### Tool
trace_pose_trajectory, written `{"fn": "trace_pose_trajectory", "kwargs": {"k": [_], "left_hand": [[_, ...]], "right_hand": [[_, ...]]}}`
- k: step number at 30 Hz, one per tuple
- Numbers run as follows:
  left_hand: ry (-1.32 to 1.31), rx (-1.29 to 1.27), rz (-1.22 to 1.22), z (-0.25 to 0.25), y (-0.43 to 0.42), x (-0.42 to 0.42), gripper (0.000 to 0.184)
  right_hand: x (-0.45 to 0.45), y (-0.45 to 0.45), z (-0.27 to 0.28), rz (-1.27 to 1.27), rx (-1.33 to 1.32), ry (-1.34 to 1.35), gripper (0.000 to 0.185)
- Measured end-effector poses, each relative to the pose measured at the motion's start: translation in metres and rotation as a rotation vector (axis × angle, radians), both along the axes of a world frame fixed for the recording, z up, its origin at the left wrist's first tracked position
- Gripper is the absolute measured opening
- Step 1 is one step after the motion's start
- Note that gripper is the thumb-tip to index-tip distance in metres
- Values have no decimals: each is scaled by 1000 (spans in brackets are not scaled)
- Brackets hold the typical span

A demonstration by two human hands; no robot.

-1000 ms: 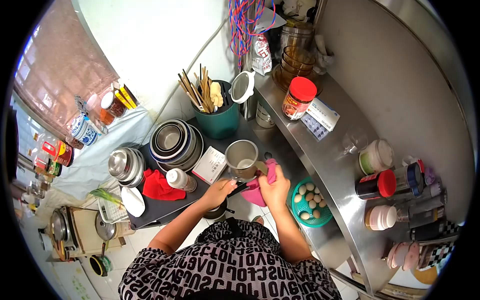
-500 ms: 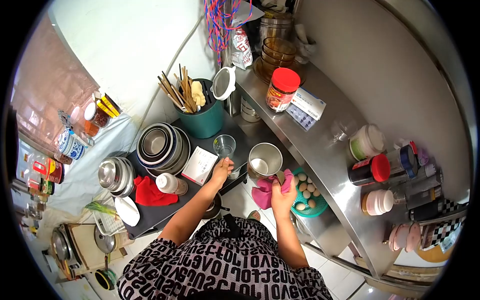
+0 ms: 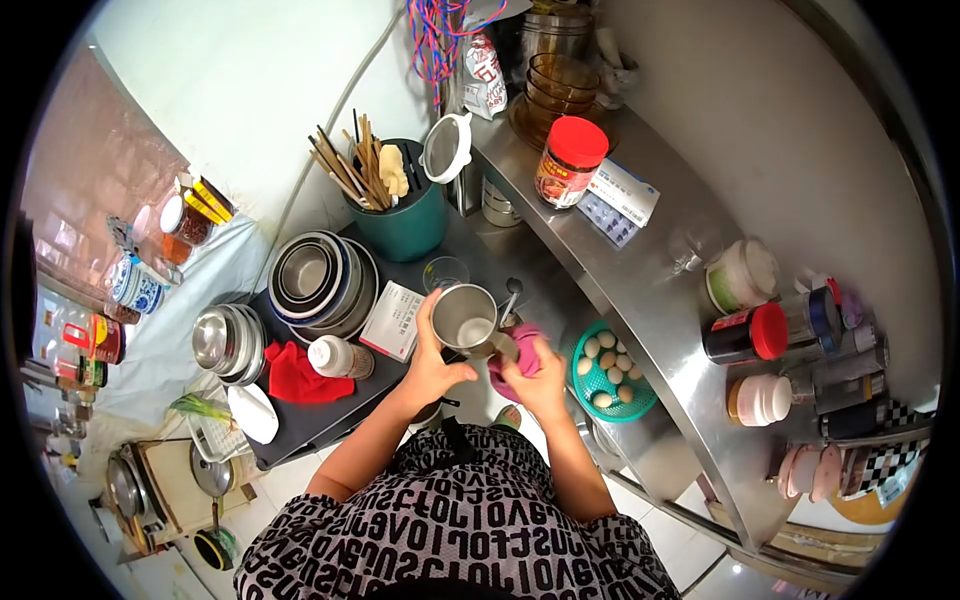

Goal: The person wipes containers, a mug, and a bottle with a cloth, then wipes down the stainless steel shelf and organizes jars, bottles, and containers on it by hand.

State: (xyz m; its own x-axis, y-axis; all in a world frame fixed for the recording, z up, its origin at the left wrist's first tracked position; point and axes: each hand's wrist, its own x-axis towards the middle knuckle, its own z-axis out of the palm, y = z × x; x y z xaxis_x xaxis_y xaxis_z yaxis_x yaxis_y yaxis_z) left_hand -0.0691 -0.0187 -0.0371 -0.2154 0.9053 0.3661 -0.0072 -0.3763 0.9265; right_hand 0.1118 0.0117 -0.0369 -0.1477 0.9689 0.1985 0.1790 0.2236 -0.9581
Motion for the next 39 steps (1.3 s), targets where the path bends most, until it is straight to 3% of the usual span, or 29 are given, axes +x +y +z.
{"fn": "trace_pose_trajectory", "kwargs": {"k": [1,2,4,6,7,8,9,11,12,13,16,18,20,21,23,25,27,29,31,32,33,35,37,39], "left_hand": [[-1,-1,8,3,3,-4,98],[-196,-71,-18,6,6,-10,97],[-590,-106,-52,5,13,-14,93],[-719,-103,-72,3,10,-15,92],[-847,-95,-92,2,9,-16,90],[-726,-62,-93,-7,8,-13,90],[-551,-104,-82,2,0,-6,93],[-653,-68,-84,17,-4,0,98],[-571,-47,-123,24,-9,0,99],[-485,-26,-166,27,-14,-1,101],[-245,25,-198,33,-19,13,108],[-338,26,-151,36,-12,11,101],[-601,-2,-8,32,3,6,91],[-612,-34,103,31,12,-2,88],[-624,-84,75,24,15,-9,91],[-565,-92,25,23,13,-8,92],[-468,-109,-85,22,8,-8,94],[-632,-94,-97,27,4,10,88],[-740,-125,-189,21,10,9,86],[-847,-157,-272,17,13,8,84],[-848,-153,-273,12,16,7,84],[-953,-180,-364,5,22,1,81],[-953,-203,-283,8,24,0,73],[-512,-190,350,11,28,-2,52]], "right_hand": [[-3,-1,6,131,-16,-13,28],[-1,0,4,248,50,-133,35],[-9,-7,26,342,20,10,42],[-17,-18,25,354,-27,95,46],[-27,-24,24,382,-26,286,50],[-33,-26,23,407,-26,478,55],[-29,-18,27,549,197,-90,64],[-37,-8,31,447,265,-197,68],[-43,5,41,444,264,-198,68],[-50,19,55,372,-94,149,72],[-40,34,38,359,-774,586,76],[-44,39,23,343,-144,111,71],[-57,17,35,286,-161,94,66],[-68,4,41,255,-94,14,64],[-78,-32,85,192,245,-155,59],[-66,-21,64,153,302,-191,54],[-55,5,42,211,142,-38,58],[-61,22,58,201,33,62,56],[-68,39,74,388,-393,475,56],[-64,35,91,320,-755,508,55],[-63,36,77,321,-752,506,55],[-65,33,35,463,-788,777,54],[-69,15,36,357,-650,705,58],[-65,-11,58,280,-315,380,69]]}}
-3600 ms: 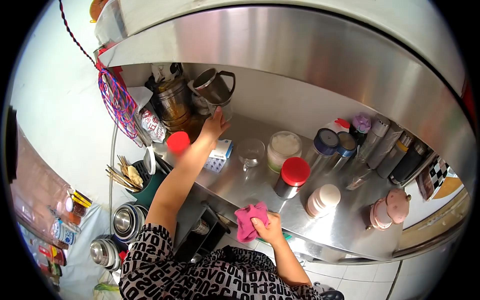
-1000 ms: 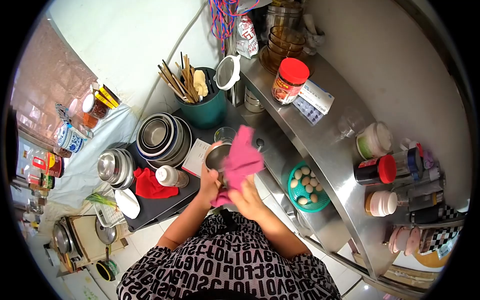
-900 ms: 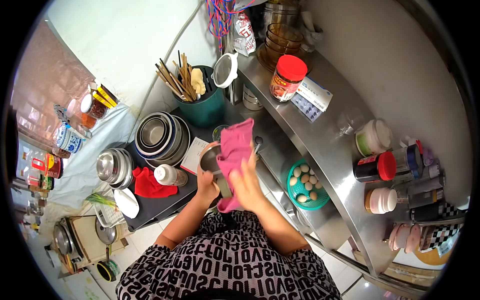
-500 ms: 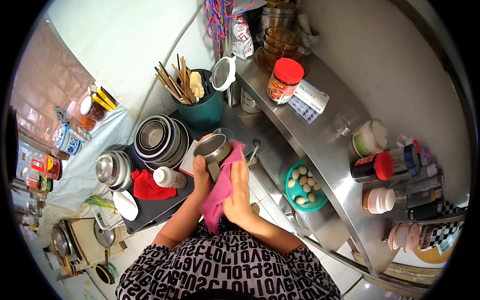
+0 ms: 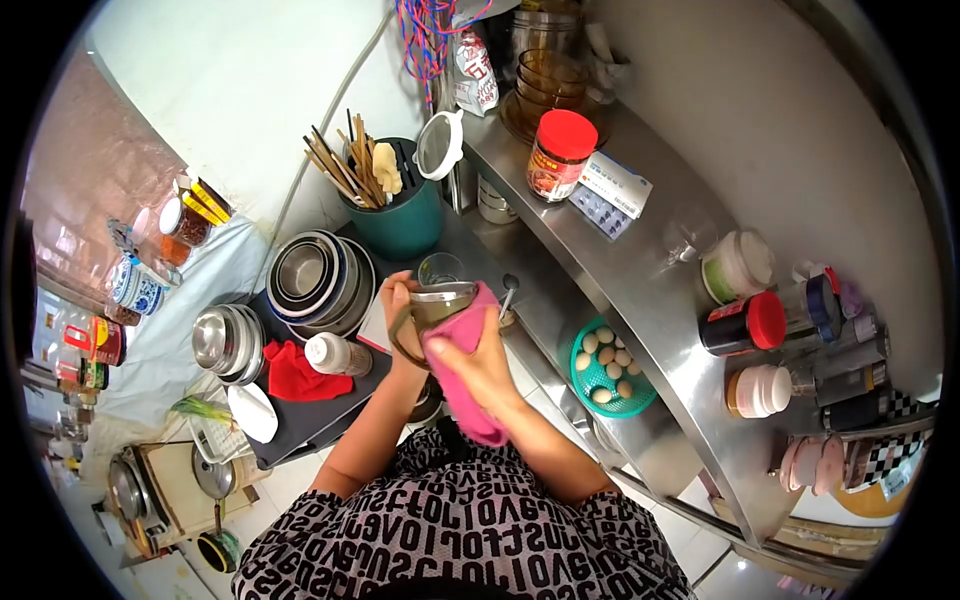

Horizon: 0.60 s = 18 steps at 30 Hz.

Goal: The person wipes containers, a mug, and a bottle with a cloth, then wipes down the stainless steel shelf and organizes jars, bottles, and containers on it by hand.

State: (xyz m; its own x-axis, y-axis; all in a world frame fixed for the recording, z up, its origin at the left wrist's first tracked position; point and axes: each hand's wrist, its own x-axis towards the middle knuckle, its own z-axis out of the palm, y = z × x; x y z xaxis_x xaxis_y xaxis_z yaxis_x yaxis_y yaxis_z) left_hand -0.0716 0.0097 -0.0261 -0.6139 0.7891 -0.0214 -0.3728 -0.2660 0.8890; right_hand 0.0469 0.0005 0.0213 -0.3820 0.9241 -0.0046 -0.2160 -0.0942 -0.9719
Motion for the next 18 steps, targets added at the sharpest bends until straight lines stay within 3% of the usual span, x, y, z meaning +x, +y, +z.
{"fn": "trace_pose_trajectory", "kwargs": {"k": [1,4,6,8,9,11,12,14,15,18], "left_hand": [[-1,-3,-7,-2,-1,0,52],[74,42,-143,-2,-5,-4,42],[-318,33,-306,15,-13,-4,53],[-607,17,-328,49,-21,6,56],[-609,19,-326,43,-25,3,56],[-172,136,-376,24,-31,-4,51],[-175,137,-374,27,-32,-3,51],[11,96,-284,38,-34,-2,43],[-39,-21,-166,58,-30,6,42],[-84,-111,-312,25,-26,-7,35]], "right_hand": [[-6,-3,-5,-96,153,-38,76],[-1,13,-16,-67,37,8,75],[-3,20,-12,-160,-18,140,74],[9,29,-28,-259,412,-334,81],[9,25,-23,-256,414,-335,81],[9,13,-9,-295,566,-410,82],[11,14,-9,-293,567,-412,82],[12,22,-8,-314,598,-374,67],[10,31,-11,-370,616,-290,58],[21,55,-12,36,-265,118,65]]}}
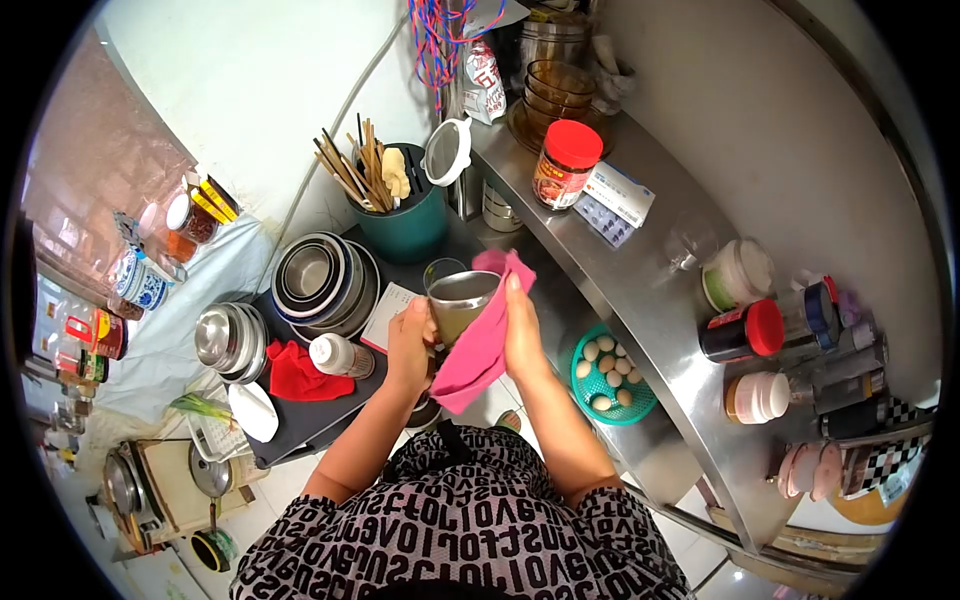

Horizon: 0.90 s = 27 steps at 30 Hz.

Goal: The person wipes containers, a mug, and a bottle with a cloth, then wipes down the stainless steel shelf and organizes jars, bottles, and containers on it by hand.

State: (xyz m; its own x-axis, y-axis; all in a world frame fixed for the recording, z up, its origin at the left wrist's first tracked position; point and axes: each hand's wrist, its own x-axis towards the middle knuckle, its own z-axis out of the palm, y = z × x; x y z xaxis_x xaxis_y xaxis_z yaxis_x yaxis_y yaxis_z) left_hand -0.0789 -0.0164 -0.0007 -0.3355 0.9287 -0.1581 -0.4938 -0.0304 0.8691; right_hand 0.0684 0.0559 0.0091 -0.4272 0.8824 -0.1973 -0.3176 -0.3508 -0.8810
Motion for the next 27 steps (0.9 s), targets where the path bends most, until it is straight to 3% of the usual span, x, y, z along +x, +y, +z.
{"fn": "trace_pose_trajectory", "kwargs": {"k": [1,4,5,6,8,9,10,12,13,15,16,18,21,22,23,26,27], "left_hand": [[-73,-12,-48,-8,6,-3,36],[-72,-171,137,-4,16,14,42],[38,-140,282,-41,28,15,41],[37,-141,286,-55,30,14,41],[236,-108,324,-75,31,10,42],[207,-70,276,-97,33,6,34],[206,-72,269,-87,29,9,34],[-359,192,44,-68,19,13,28],[-250,138,28,-72,19,10,28],[-242,119,-56,-52,15,11,31],[-280,107,-140,-50,13,13,35],[-315,94,-226,-45,12,25,38],[-713,166,-37,-47,17,40,39],[-713,167,-38,-54,20,37,39],[-636,207,-19,-59,24,32,40],[-491,331,34,-69,34,10,38],[-191,193,197,-88,40,-1,37]], "right_hand": [[-2,-2,10,-45,-262,-17,73],[-6,-6,-7,-44,-341,42,76],[-10,-18,-7,-75,-334,39,78],[-16,-30,-14,-126,-217,77,73],[-23,-49,-29,-193,318,-151,74],[-24,-56,-26,-240,572,-388,82],[-22,-65,-7,-225,728,-612,86],[-19,-67,1,-217,901,-758,86],[-18,-63,2,-220,896,-760,86],[-15,-47,4,-108,584,-368,80],[-14,-40,3,-108,585,-367,80],[-12,-30,2,33,95,52,73],[-14,-27,3,8,-172,70,66],[-15,-27,3,-5,-306,73,65],[-16,-28,-19,3,-175,178,60],[-10,-51,-23,50,-261,42,57],[-13,-60,-16,31,-240,26,50]]}}
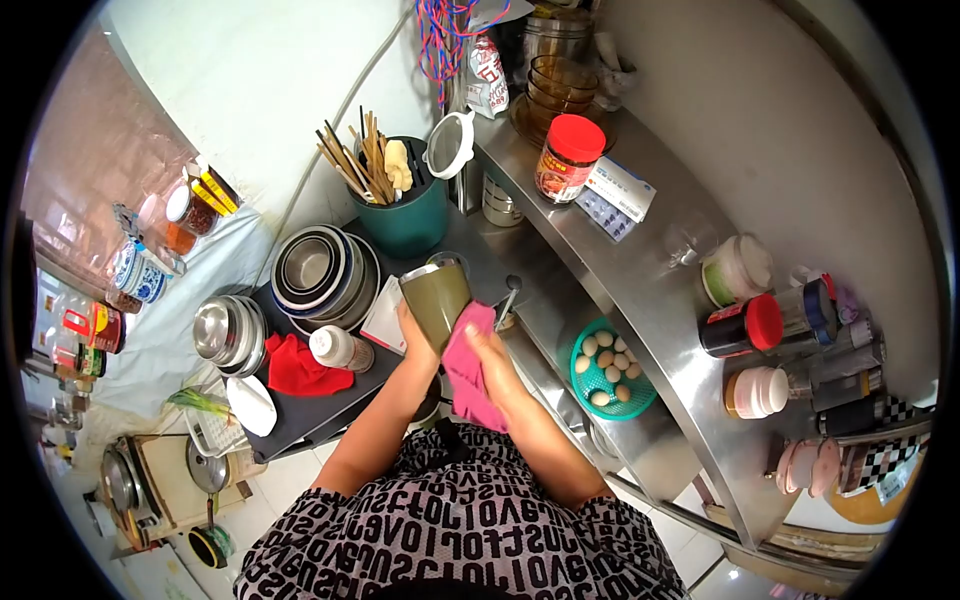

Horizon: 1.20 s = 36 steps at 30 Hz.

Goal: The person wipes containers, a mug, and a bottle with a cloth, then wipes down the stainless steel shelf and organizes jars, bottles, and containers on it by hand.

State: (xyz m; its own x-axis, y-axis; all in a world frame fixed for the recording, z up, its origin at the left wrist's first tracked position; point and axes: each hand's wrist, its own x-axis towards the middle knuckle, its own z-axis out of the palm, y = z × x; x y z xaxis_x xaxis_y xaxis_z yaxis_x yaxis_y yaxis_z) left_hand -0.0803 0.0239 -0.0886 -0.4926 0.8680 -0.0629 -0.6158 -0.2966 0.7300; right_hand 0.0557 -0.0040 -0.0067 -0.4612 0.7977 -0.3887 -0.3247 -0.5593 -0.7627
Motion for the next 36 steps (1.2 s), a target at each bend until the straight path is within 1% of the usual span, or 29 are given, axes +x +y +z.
{"fn": "trace_pose_trajectory", "kwargs": {"k": [1,2,3,4,5,7,8,9,11,12,13,15,17,18,19,21,22,23,25,27,28,29,30,31,32,33,34,35,36], "left_hand": [[267,-181,168,-2,4,-6,39],[268,-182,168,-4,5,-8,39],[504,-247,298,8,3,-8,41],[740,-310,426,18,0,-8,45],[741,-309,426,24,-2,-6,45],[733,-353,433,37,-10,2,44],[558,-334,296,46,-20,8,40],[557,-331,293,53,-25,15,40],[6,-129,107,64,-33,32,38],[-90,-155,51,74,-37,36,37],[-91,-154,51,78,-40,35,37],[-266,-108,-40,83,-41,31,37],[-224,-121,-35,79,-39,22,39],[-101,-170,4,78,-38,18,40],[22,-220,42,78,-38,15,41],[100,-279,16,76,-39,17,41],[188,-279,25,75,-38,23,40],[274,-278,34,74,-38,28,40],[268,-274,72,77,-36,30,39],[252,-267,177,80,-33,29,38],[255,-270,181,79,-37,25,38],[337,-311,66,77,-44,20,36],[413,-348,-50,76,-47,18,35],[409,-349,-49,76,-48,17,35],[364,-356,-75,77,-49,17,33],[322,-364,-102,80,-50,16,32],[176,-387,-107,89,-51,16,31],[177,-388,-108,88,-50,14,31],[30,-355,-128,86,-50,12,31]], "right_hand": [[-2,-6,-9,1,-1,1,50],[-4,-10,-23,33,137,21,47],[-6,-13,-33,63,276,41,44],[-8,-13,-34,26,271,48,42],[-9,-14,-38,26,272,49,42],[-11,-13,-50,-162,221,-29,43],[-12,-8,-59,-268,226,-46,44],[-10,0,-54,-335,186,36,44],[-2,18,-33,-345,55,53,41],[1,24,-29,-365,78,91,37],[4,29,-28,-370,99,106,34],[10,37,-26,-469,114,77,32],[21,40,-21,-565,151,114,33],[17,33,4,-635,205,47,40],[12,28,16,-655,309,95,45],[15,25,3,-378,569,6,52],[9,22,-2,-275,765,-230,61],[6,25,-4,-171,1359,-673,56],[-10,13,30,25,1563,-1098,56],[-9,17,18,124,1521,-1090,59],[-6,19,16,161,1502,-1145,66],[-5,20,9,164,1498,-1141,66],[-5,24,0,22,1301,-884,65],[-4,27,-7,-106,1092,-633,65],[-4,29,-14,-141,857,-450,65],[0,34,-16,-138,855,-450,65],[8,42,-16,-30,422,-187,67],[15,49,-17,74,-12,75,70],[15,51,-17,111,-116,178,73]]}}
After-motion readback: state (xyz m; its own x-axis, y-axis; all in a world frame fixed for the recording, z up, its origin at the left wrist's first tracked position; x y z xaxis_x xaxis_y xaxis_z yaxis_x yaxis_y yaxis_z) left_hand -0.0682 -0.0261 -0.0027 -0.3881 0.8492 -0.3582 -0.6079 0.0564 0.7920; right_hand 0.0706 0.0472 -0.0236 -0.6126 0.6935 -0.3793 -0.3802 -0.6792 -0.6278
